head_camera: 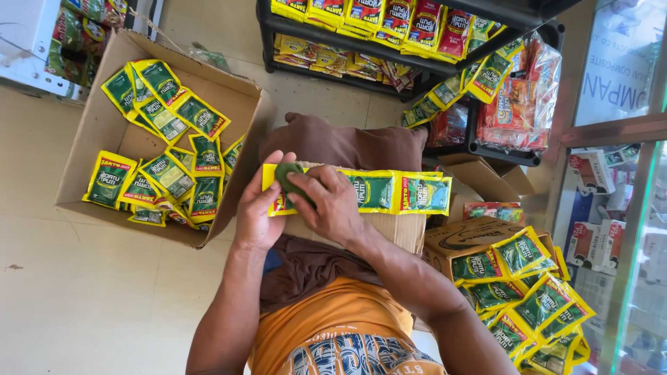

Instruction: The person wipes dust off individual detergent packets with a cloth, holding each packet in one hand and wiping with the other, then flipping the packets to wipe the other side.

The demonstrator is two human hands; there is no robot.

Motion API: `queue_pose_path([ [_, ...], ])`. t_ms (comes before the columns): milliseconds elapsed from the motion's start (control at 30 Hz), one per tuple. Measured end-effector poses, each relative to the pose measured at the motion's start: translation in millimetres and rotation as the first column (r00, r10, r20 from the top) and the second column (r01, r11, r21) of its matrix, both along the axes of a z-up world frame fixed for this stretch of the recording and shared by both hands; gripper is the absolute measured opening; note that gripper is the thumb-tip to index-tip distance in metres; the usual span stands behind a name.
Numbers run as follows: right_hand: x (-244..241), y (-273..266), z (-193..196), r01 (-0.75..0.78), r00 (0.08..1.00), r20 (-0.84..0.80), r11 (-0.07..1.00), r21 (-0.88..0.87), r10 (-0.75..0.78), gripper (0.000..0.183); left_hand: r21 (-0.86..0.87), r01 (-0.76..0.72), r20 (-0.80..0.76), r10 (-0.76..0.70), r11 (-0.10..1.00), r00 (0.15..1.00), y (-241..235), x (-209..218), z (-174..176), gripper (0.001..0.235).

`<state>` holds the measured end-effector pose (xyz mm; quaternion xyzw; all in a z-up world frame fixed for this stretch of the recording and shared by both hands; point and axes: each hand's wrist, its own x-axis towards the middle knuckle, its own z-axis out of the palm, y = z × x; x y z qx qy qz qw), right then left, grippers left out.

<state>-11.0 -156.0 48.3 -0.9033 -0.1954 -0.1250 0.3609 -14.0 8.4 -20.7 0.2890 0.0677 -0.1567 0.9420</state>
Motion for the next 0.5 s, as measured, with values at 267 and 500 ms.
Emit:
queue_pose_path([
  [267,-5,-61,-9,0.070,0.996,-0.048,0.992,-0.109,-0.076,0.039,0.747,-0.012,0.067,-0.058,0.665,0.996,29,2,-6,0.049],
  [500,-1,-84,0,0.013,0.986,-0.149,0.926,-0.378,-0.075,0.045,0.826,-0.051,0.067,-0.007,0.561,0.998,33,4,-22,0.040],
])
